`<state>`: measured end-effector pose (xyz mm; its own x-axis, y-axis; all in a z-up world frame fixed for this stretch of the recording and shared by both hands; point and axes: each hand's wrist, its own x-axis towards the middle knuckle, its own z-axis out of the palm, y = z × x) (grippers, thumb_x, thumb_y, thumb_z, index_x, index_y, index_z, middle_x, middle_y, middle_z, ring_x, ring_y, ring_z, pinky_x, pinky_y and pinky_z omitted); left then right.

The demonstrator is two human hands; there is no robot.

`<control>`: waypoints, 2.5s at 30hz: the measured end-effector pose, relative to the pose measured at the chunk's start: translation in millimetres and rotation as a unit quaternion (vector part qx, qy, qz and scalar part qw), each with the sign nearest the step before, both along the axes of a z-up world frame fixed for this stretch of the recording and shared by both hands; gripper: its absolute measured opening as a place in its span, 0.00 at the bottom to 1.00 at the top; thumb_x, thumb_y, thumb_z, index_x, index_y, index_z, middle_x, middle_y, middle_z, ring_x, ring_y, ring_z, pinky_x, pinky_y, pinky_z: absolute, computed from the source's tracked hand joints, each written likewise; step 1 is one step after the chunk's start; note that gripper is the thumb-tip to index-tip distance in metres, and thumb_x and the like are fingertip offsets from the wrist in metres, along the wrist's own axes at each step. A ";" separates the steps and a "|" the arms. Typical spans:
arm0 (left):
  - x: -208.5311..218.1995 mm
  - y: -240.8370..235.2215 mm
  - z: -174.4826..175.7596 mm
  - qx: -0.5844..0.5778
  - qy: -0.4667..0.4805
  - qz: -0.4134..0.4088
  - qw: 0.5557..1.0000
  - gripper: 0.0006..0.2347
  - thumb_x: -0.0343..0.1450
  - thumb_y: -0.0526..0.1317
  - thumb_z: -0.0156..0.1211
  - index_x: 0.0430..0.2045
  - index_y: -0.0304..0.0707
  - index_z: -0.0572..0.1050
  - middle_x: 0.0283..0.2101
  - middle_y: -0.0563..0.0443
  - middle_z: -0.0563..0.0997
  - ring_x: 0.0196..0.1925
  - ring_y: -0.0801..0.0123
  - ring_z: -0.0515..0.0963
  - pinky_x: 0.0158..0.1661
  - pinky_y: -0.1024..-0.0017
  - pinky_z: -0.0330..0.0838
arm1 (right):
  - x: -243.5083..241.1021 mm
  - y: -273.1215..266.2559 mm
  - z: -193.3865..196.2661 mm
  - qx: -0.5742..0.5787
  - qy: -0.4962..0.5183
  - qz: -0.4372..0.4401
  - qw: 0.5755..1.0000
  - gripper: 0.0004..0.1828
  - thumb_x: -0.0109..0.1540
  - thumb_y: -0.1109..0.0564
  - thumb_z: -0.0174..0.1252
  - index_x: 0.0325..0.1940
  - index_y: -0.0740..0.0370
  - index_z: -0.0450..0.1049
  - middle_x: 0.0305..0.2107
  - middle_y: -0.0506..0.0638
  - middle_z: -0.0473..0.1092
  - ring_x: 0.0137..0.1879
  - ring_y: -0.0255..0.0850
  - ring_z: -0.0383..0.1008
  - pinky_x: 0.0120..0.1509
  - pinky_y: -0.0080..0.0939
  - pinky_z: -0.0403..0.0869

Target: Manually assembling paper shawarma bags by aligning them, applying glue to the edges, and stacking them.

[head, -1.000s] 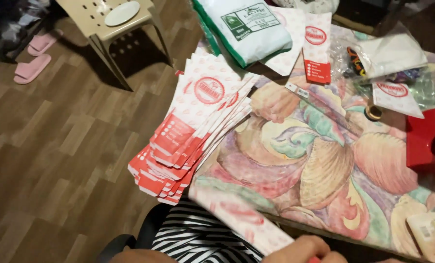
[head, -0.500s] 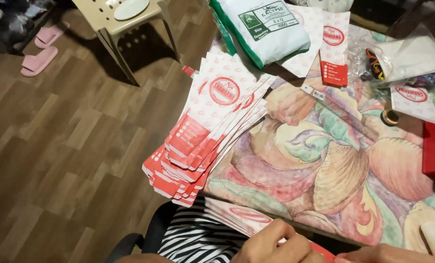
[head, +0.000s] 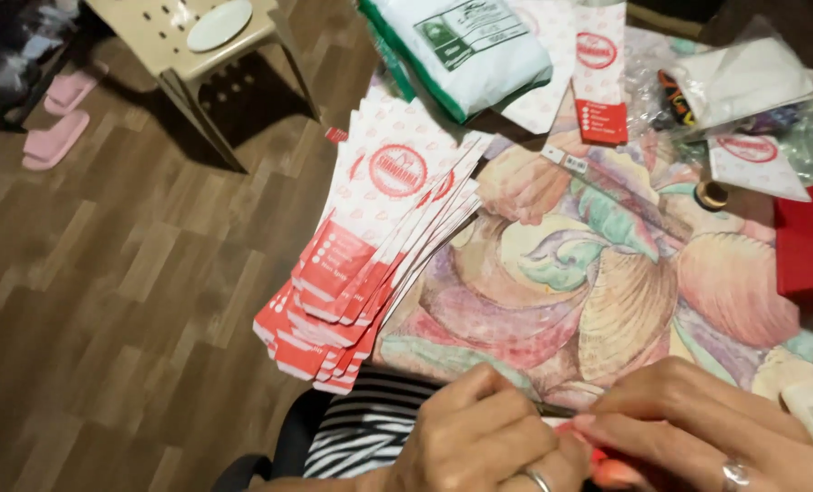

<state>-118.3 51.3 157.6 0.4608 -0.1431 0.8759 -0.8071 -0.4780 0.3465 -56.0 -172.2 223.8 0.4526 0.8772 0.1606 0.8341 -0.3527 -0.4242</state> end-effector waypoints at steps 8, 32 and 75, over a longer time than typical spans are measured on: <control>-7.9 37.4 33.0 -0.165 0.168 -0.102 0.966 0.06 0.72 0.37 0.64 0.30 0.32 0.80 0.20 0.50 0.74 0.21 0.66 0.74 0.29 0.69 0.66 | 35.4 -38.8 -8.4 0.024 0.058 -0.014 0.998 0.19 0.67 0.49 0.40 0.43 0.54 0.77 0.35 0.43 0.79 0.39 0.35 0.82 0.47 0.34 0.78; 28.8 -1.3 -2.7 -0.127 0.219 -0.144 0.957 0.05 0.71 0.34 0.69 0.35 0.32 0.80 0.31 0.44 0.85 0.30 0.60 0.84 0.38 0.67 0.76 | 15.3 -1.3 -6.8 0.070 0.075 -0.014 0.995 0.27 0.63 0.58 0.57 0.68 0.63 0.68 0.24 0.42 0.67 0.29 0.32 0.70 0.35 0.29 0.73; 47.3 140.6 -111.3 0.239 0.336 0.340 0.845 0.22 0.73 0.40 0.55 0.63 0.37 0.67 0.70 0.38 0.66 0.73 0.43 0.63 0.65 0.47 0.60 | 292.7 -44.4 -166.7 0.401 0.204 -0.522 0.724 0.15 0.61 0.65 0.69 0.49 0.56 0.74 0.44 0.48 0.81 0.47 0.28 0.85 0.53 0.26 0.89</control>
<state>-71.0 191.9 46.3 0.9494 0.0918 0.3002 0.0130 -0.9669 0.2547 236.7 -216.6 57.1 0.9556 -0.2792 0.0946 0.0373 -0.2038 -0.9783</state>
